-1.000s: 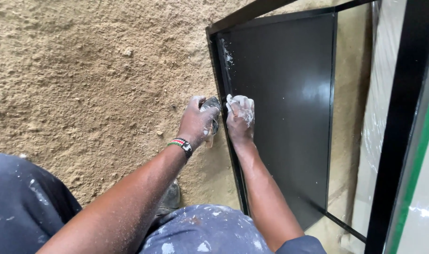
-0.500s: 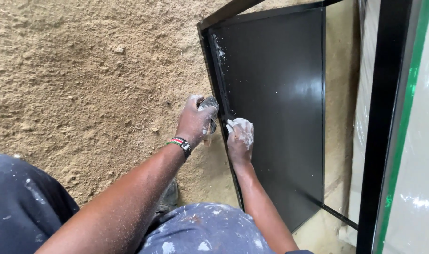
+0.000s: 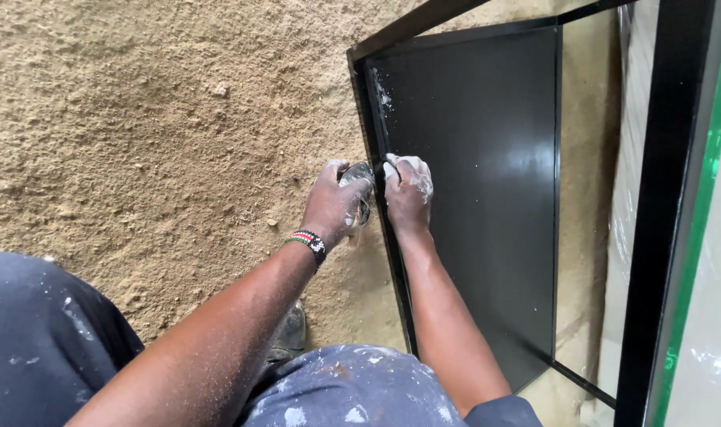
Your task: Applying white filler or paint to the inner edge of a black metal table frame using a small wooden applicator.
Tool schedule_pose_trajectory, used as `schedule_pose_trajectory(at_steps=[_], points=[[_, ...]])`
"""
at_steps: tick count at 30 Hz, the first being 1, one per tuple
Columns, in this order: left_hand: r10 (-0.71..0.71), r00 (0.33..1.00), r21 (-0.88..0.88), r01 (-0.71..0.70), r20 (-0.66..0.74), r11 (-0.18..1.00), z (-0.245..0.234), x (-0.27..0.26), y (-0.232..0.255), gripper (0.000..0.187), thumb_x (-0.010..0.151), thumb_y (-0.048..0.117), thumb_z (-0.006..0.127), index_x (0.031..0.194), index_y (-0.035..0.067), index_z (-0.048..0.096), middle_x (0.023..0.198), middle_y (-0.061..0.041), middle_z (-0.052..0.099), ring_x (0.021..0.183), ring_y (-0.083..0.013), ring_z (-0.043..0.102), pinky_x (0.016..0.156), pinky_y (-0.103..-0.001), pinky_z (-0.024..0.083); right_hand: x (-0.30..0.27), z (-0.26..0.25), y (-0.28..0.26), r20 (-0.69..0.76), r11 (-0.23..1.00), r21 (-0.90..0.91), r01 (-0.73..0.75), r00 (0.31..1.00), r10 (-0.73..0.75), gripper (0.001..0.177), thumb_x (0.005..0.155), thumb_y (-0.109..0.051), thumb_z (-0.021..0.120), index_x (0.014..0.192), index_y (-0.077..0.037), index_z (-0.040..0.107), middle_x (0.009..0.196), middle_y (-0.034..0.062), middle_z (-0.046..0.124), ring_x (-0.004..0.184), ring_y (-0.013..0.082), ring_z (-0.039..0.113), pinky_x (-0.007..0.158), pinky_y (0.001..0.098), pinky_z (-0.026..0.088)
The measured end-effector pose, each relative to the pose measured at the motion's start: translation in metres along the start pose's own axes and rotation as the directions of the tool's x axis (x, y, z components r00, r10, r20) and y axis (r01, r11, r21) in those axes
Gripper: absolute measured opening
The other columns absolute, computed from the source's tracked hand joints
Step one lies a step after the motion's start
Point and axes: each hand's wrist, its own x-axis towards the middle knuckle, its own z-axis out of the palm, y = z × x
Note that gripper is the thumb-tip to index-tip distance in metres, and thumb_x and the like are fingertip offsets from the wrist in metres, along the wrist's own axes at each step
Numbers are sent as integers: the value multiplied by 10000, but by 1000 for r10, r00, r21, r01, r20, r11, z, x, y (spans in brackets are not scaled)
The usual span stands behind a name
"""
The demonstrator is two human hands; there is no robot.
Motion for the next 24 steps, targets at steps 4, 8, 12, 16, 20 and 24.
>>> schedule_pose_trajectory(at_steps=[4, 8, 12, 16, 20, 24], points=[[-5, 1000, 12, 5, 4, 1000, -1, 4, 0, 783, 1063, 405, 806, 1697, 7, 575, 1681, -324, 646, 1570, -531, 631, 1173, -686, 650, -2, 5, 2, 48, 996, -34, 84, 995, -82, 136, 1091, -188, 845, 1183, -119, 918, 1053, 68, 797, 1044, 349, 767, 950, 486, 648], [-58, 998, 15, 57, 12, 998, 3, 13, -16, 819, 1054, 454, 826, 1718, 72, 536, 1711, -273, 629, 1574, -521, 618, 1000, -659, 759, -4, -15, -13, 59, 978, -62, 197, 979, -194, 146, 1118, -135, 824, 1217, -107, 928, 1059, 86, 797, 1044, 352, 755, 976, 465, 624], [-9, 999, 34, 7, 40, 999, 3, -15, 15, 791, 1042, 404, 824, 1681, 8, 577, 1694, -308, 650, 1590, -538, 614, 1208, -705, 630, -36, -26, -2, 63, 967, -86, 241, 970, -237, 154, 1100, -61, 770, 1188, -73, 896, 1021, 115, 767, 998, 384, 732, 894, 516, 637], [-42, 998, 34, 40, 37, 999, 4, -13, 5, 824, 991, 434, 834, 1684, 71, 573, 1698, -274, 652, 1568, -516, 632, 1127, -673, 704, -75, -44, -8, 40, 969, -66, 239, 971, -237, 132, 1099, -19, 746, 1135, -31, 873, 1020, 134, 766, 966, 396, 734, 911, 508, 634], [-26, 999, 24, 26, 22, 999, 5, -25, 12, 792, 1012, 410, 835, 1678, 61, 586, 1670, -293, 667, 1535, -533, 654, 1103, -676, 709, -107, -64, -13, 34, 964, -121, 238, 971, -236, 149, 1078, 33, 712, 1094, -28, 847, 1002, 142, 747, 935, 406, 726, 884, 520, 626], [-19, 999, 28, 18, 28, 999, 4, -30, 16, 804, 1011, 365, 811, 1701, 20, 584, 1650, -333, 675, 1542, -548, 649, 1237, -708, 594, -130, -73, -16, 65, 995, -91, 48, 997, -43, 160, 1040, 5, 763, 1102, -66, 892, 1041, 116, 788, 1021, 394, 759, 967, 489, 632]])
